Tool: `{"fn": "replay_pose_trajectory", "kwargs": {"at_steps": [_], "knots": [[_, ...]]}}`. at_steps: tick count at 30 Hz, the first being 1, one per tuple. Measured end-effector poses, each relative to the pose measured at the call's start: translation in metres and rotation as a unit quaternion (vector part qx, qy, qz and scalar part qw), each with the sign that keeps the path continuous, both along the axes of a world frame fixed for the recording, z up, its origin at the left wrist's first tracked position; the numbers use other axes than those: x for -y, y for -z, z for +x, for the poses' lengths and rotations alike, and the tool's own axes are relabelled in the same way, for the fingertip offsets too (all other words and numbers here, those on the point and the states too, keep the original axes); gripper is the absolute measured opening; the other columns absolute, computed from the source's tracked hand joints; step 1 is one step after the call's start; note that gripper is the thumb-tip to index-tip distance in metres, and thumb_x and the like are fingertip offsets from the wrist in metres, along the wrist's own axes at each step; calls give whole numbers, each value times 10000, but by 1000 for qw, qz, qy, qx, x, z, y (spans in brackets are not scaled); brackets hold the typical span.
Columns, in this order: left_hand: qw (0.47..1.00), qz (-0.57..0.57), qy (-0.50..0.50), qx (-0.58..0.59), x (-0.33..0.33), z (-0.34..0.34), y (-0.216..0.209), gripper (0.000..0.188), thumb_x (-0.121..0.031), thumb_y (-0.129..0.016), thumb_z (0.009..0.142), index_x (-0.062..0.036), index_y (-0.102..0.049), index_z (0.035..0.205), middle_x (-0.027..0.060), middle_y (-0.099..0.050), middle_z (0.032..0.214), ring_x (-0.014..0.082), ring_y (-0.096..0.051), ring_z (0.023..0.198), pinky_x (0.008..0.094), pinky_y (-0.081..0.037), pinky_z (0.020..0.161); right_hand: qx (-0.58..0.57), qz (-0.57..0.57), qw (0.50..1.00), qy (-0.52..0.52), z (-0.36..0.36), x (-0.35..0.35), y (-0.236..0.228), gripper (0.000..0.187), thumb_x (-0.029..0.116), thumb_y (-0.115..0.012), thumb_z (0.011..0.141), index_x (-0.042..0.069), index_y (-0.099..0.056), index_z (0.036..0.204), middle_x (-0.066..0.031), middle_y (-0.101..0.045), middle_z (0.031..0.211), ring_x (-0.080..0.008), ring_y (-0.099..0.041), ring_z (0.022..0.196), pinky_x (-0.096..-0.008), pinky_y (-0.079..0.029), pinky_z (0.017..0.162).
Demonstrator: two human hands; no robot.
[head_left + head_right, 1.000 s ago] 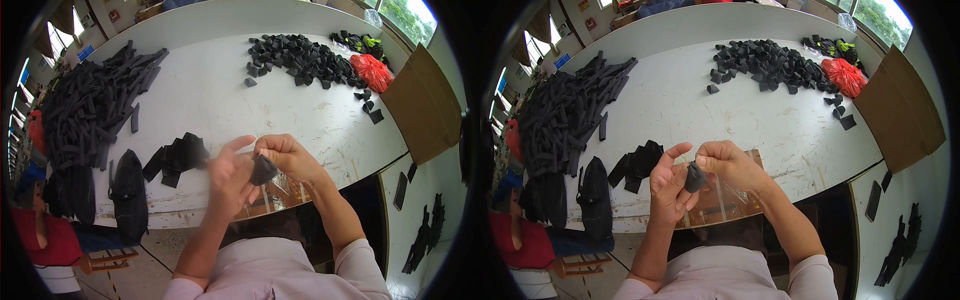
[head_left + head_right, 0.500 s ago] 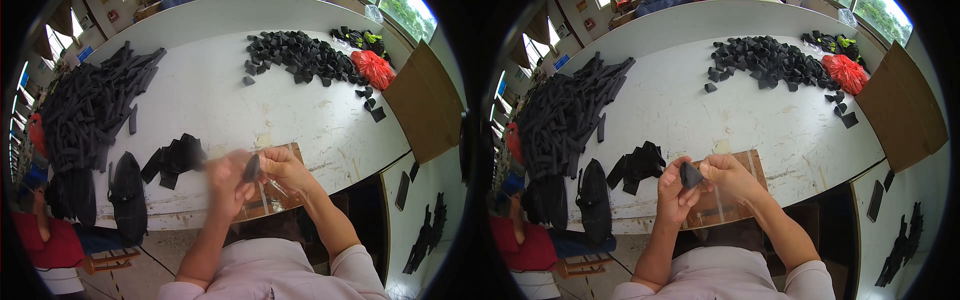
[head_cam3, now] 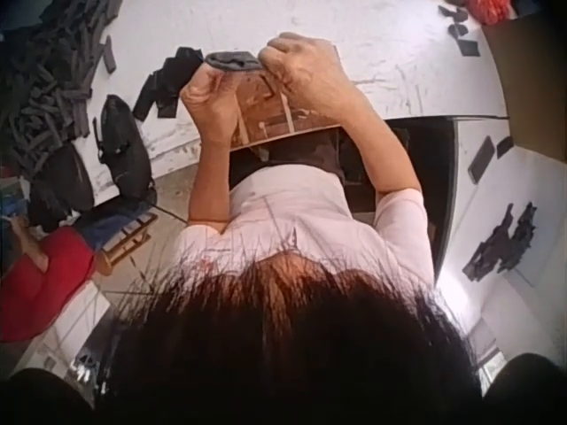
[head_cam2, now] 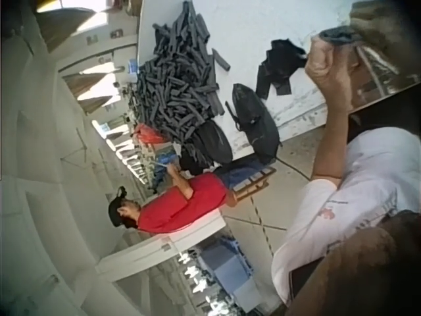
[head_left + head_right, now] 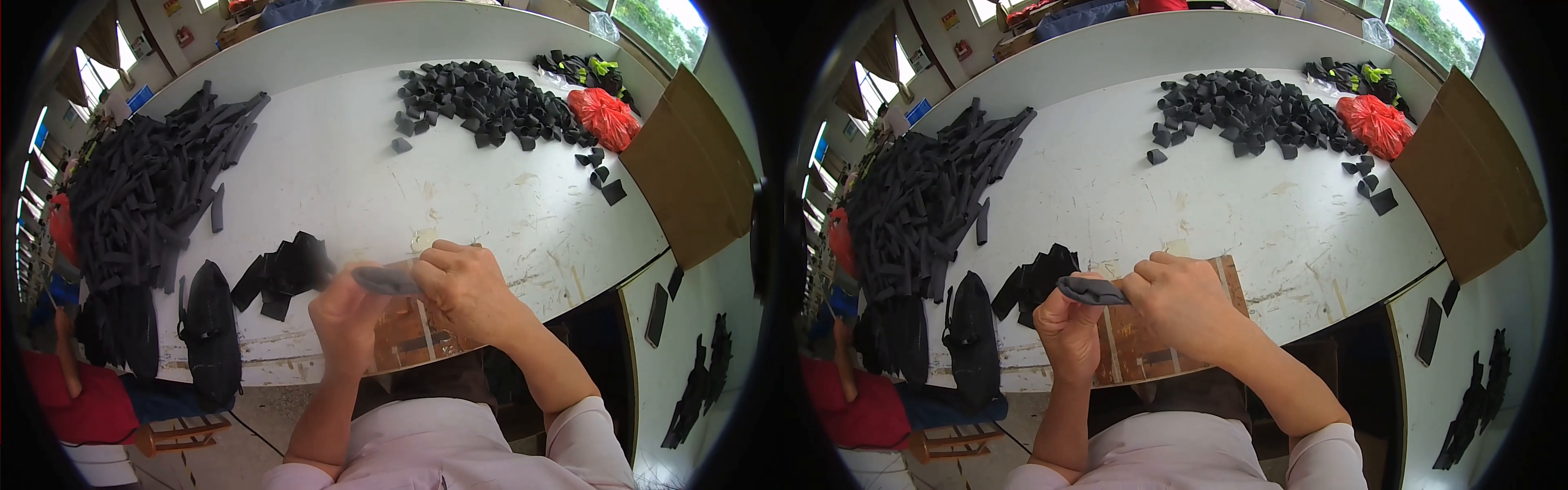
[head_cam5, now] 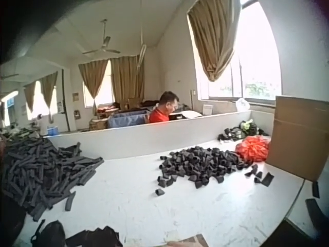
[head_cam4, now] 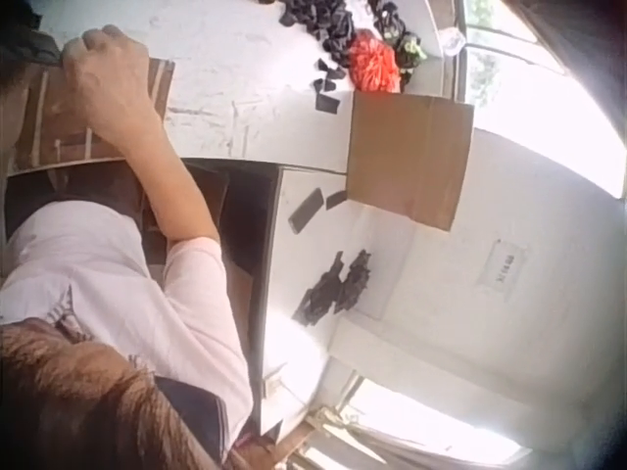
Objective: Assembling and shaping small black foam components at a factory workbench by applying them to a template.
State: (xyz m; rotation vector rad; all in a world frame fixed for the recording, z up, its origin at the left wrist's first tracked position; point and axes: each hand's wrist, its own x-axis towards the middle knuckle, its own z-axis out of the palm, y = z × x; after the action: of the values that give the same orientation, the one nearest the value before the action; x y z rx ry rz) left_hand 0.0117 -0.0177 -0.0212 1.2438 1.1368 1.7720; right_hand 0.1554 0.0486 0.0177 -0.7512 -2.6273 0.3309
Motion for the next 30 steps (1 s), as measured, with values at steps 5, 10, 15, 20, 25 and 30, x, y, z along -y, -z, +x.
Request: {"fn": "replay_pose_trajectory", "kwargs": {"at_steps": [5,10,15,20,25,30], "knots": [[998,-22,48,-39,-11,1,29,109,11,-586,760,12,-586,869,80,-589,861,122,-553,809,244,-468,701,-89,-96,991,19,6,0,66,139,181,-548,789,53,-529,842,-89,-518,681,-282,-522,653,-370,-422,535],[988,-13,152,34,-17,3,-5,109,1,-622,754,18,-577,852,95,-588,847,110,-562,772,232,-492,642,-127,-76,988,35,4,3,39,117,166,-549,787,51,-528,781,-95,-501,646,-288,-509,643,-371,-417,536],[978,-120,106,-133,-27,8,1,63,39,-603,753,22,-566,802,31,-564,760,48,-516,677,191,-448,586,-162,-173,971,12,6,1,79,196,264,-520,809,69,-539,817,-69,-552,713,-259,-529,692,-362,-438,571],[985,-10,117,-130,-17,8,-10,97,51,-618,725,30,-566,805,40,-577,763,61,-524,708,195,-440,637,-190,-125,974,-14,4,4,77,253,304,-468,840,62,-539,827,-87,-546,722,-282,-519,683,-382,-432,580],[982,-63,111,-138,-17,10,0,114,42,-601,741,39,-580,853,83,-594,802,99,-544,748,226,-447,682,-237,-178,955,-10,2,3,85,269,314,-468,836,54,-541,843,-106,-536,728,-299,-517,682,-397,-425,594],[979,16,175,105,-13,11,-10,161,-59,-584,801,21,-603,939,85,-599,832,107,-547,741,239,-465,593,-125,-161,979,14,6,3,73,256,302,-515,811,47,-532,833,-120,-526,736,-311,-525,688,-402,-420,596]]}}
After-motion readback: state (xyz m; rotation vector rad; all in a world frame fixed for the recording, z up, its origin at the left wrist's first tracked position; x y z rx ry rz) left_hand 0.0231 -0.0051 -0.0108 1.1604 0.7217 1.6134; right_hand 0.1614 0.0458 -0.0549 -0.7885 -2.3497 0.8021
